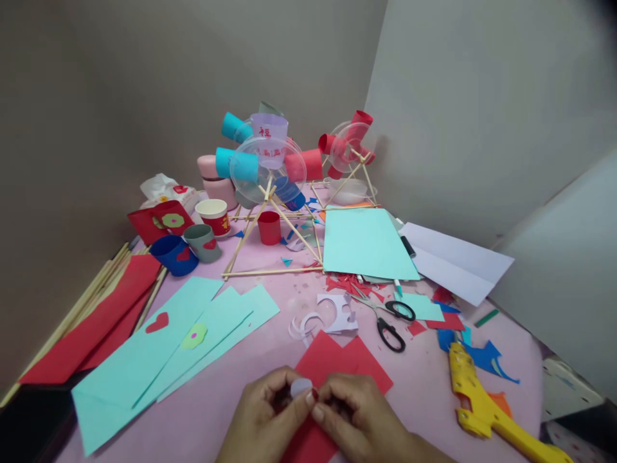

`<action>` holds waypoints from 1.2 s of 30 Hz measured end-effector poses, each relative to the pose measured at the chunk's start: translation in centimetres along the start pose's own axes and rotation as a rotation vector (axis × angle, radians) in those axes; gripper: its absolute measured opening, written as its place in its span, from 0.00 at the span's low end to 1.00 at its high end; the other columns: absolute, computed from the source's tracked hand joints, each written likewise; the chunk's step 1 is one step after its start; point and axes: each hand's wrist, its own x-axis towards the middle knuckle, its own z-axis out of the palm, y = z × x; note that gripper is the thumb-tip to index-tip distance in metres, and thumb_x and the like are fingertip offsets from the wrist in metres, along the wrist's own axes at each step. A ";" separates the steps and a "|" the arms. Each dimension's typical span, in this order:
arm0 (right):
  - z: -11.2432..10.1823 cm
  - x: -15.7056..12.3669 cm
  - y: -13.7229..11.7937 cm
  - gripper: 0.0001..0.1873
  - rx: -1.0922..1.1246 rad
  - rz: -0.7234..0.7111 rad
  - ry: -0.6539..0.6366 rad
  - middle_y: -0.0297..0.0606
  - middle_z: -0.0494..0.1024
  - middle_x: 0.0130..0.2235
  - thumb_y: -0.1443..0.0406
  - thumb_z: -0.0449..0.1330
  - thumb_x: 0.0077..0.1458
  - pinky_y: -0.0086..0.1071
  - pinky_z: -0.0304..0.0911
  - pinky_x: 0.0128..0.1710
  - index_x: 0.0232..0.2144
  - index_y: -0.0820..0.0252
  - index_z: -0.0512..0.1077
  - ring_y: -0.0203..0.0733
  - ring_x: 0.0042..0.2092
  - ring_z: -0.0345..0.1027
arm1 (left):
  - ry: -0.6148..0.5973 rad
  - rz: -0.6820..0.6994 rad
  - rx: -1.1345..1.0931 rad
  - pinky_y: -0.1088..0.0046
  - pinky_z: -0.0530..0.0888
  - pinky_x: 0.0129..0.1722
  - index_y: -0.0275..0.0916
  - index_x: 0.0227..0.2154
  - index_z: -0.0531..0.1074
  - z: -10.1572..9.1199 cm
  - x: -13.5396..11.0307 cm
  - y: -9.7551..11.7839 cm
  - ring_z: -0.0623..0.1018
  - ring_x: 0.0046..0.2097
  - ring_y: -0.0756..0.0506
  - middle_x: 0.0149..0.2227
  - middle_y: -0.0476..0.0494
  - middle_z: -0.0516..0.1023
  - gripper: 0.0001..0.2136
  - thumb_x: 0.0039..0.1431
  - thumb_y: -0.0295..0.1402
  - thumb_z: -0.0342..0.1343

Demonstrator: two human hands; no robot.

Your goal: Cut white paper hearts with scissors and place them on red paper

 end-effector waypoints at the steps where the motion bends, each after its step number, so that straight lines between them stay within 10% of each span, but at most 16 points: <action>1: 0.0 0.0 0.1 0.10 -0.006 0.000 -0.008 0.29 0.63 0.19 0.65 0.54 0.51 0.26 0.50 0.21 0.20 0.61 0.67 0.32 0.21 0.54 | 0.019 0.004 0.008 0.78 0.63 0.24 0.38 0.16 0.69 -0.1 0.0 0.0 0.65 0.24 0.49 0.18 0.53 0.65 0.10 0.44 0.37 0.61; 7: -0.4 0.1 -0.1 0.11 0.071 0.058 -0.008 0.30 0.62 0.19 0.63 0.53 0.53 0.26 0.50 0.20 0.22 0.61 0.66 0.32 0.21 0.55 | 0.182 0.004 -0.053 0.79 0.65 0.26 0.40 0.17 0.67 -1.0 0.4 0.0 0.66 0.25 0.49 0.18 0.55 0.65 0.11 0.46 0.39 0.59; 14: -0.1 0.2 -0.1 0.17 0.201 0.051 0.001 0.27 0.59 0.18 0.56 0.56 0.52 0.25 0.47 0.19 0.20 0.63 0.67 0.30 0.20 0.51 | -0.024 0.016 -0.065 0.78 0.63 0.26 0.38 0.15 0.67 0.3 0.3 -0.4 0.63 0.25 0.49 0.18 0.54 0.63 0.14 0.47 0.42 0.58; 21: 0.2 0.2 0.8 0.22 0.691 0.357 -0.145 0.29 0.66 0.17 0.49 0.61 0.45 0.20 0.51 0.14 0.22 0.64 0.66 0.27 0.14 0.56 | 0.139 -0.059 -0.225 0.76 0.64 0.28 0.39 0.20 0.72 -0.4 0.5 -0.5 0.67 0.26 0.49 0.20 0.53 0.69 0.13 0.48 0.44 0.57; 27: 0.4 0.3 2.1 0.16 1.120 0.462 -0.326 0.30 0.69 0.15 0.57 0.65 0.45 0.17 0.52 0.13 0.22 0.66 0.69 0.26 0.14 0.59 | -0.117 -0.158 -0.462 0.74 0.67 0.32 0.40 0.29 0.76 0.1 0.3 -0.7 0.72 0.28 0.49 0.24 0.51 0.75 0.11 0.41 0.38 0.65; 36: 0.7 0.4 1.3 0.25 0.706 0.318 -0.116 0.29 0.68 0.17 0.46 0.61 0.42 0.18 0.49 0.11 0.24 0.63 0.65 0.25 0.14 0.57 | -0.112 -0.071 -0.310 0.75 0.66 0.29 0.37 0.18 0.72 -0.3 1.1 -1.4 0.71 0.25 0.49 0.20 0.52 0.73 0.10 0.45 0.37 0.62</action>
